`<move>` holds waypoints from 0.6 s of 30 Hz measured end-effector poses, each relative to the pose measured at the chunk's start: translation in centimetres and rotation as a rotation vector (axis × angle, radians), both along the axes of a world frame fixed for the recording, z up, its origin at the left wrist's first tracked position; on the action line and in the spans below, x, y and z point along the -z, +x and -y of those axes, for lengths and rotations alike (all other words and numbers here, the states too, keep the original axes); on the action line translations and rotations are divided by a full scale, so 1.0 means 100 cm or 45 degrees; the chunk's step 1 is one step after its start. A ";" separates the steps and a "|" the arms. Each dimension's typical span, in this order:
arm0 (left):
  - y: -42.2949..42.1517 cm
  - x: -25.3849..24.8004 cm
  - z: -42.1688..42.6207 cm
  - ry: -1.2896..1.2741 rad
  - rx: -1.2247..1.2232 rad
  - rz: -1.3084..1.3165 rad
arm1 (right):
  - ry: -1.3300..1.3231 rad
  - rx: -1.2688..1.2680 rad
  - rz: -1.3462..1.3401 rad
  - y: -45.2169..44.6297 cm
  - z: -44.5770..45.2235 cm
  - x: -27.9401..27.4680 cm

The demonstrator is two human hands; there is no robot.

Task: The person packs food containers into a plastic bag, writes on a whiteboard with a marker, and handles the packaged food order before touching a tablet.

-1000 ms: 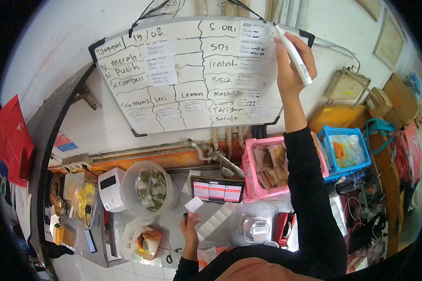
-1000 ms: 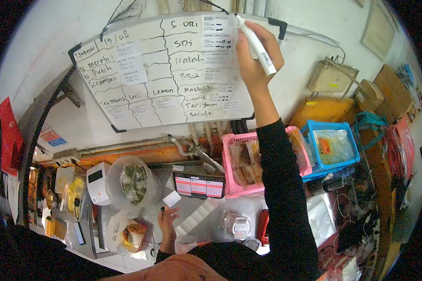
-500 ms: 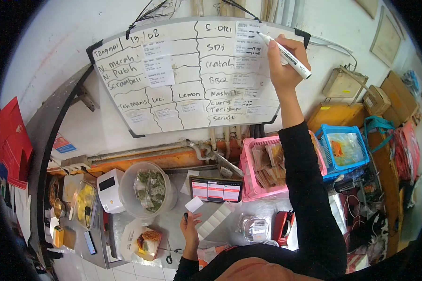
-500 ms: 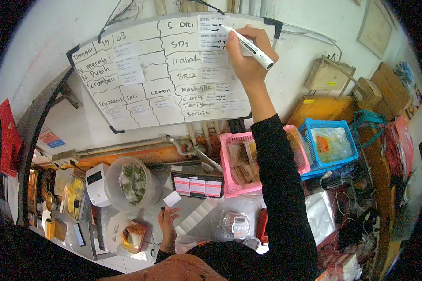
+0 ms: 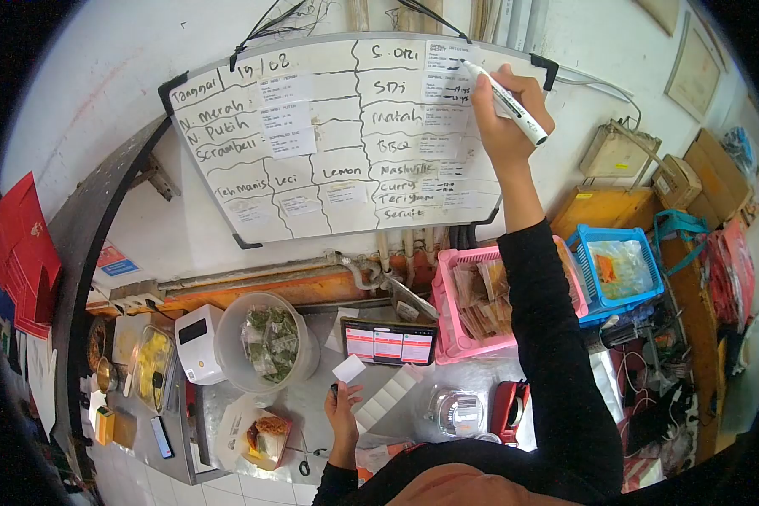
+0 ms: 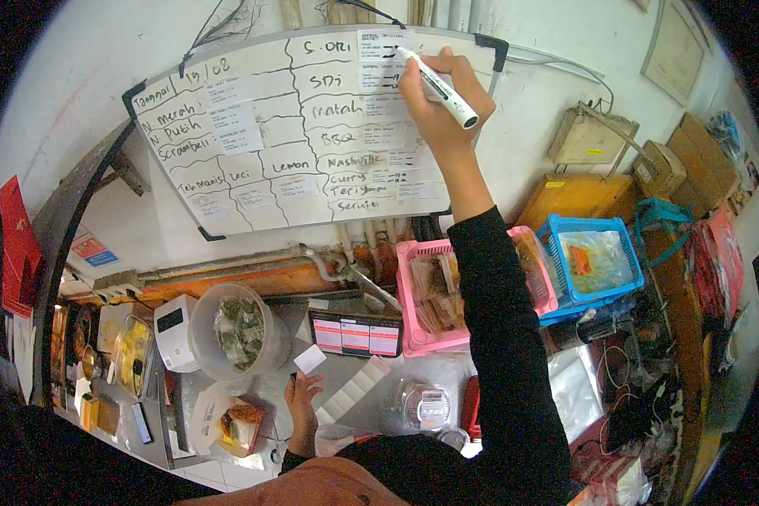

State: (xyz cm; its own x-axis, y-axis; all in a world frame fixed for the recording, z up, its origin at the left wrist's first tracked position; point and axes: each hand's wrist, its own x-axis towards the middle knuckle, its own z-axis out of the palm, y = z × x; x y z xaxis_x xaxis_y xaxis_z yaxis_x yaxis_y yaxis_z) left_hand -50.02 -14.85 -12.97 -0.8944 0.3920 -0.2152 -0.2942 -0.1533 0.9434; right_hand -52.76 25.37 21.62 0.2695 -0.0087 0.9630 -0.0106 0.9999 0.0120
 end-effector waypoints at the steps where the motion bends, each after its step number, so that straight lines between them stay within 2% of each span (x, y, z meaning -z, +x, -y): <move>1: 0.000 -0.001 0.000 -0.002 -0.001 0.001 | -0.003 0.012 0.001 0.000 0.001 0.000; 7: 0.001 0.004 0.002 0.046 -0.023 0.032 | -0.054 0.082 0.002 0.000 -0.002 0.003; 10: 0.001 0.014 0.007 -0.037 -0.017 -0.023 | -0.077 0.150 0.090 0.005 -0.007 0.008; 11: 0.002 0.003 0.004 -0.062 -0.058 0.008 | -0.085 0.142 0.115 0.008 -0.012 0.009; 18: 0.009 0.008 0.039 -0.083 -0.152 0.076 | -0.169 0.072 0.334 -0.004 -0.041 0.053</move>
State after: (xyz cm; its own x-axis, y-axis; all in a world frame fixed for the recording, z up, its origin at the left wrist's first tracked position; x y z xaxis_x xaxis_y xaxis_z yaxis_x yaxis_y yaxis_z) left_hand -49.07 -18.78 -13.79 -0.9188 0.2669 -0.2908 -0.3332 -0.1292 0.9340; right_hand -53.20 29.50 16.29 0.0142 0.1144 0.9933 0.0594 0.9916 -0.1151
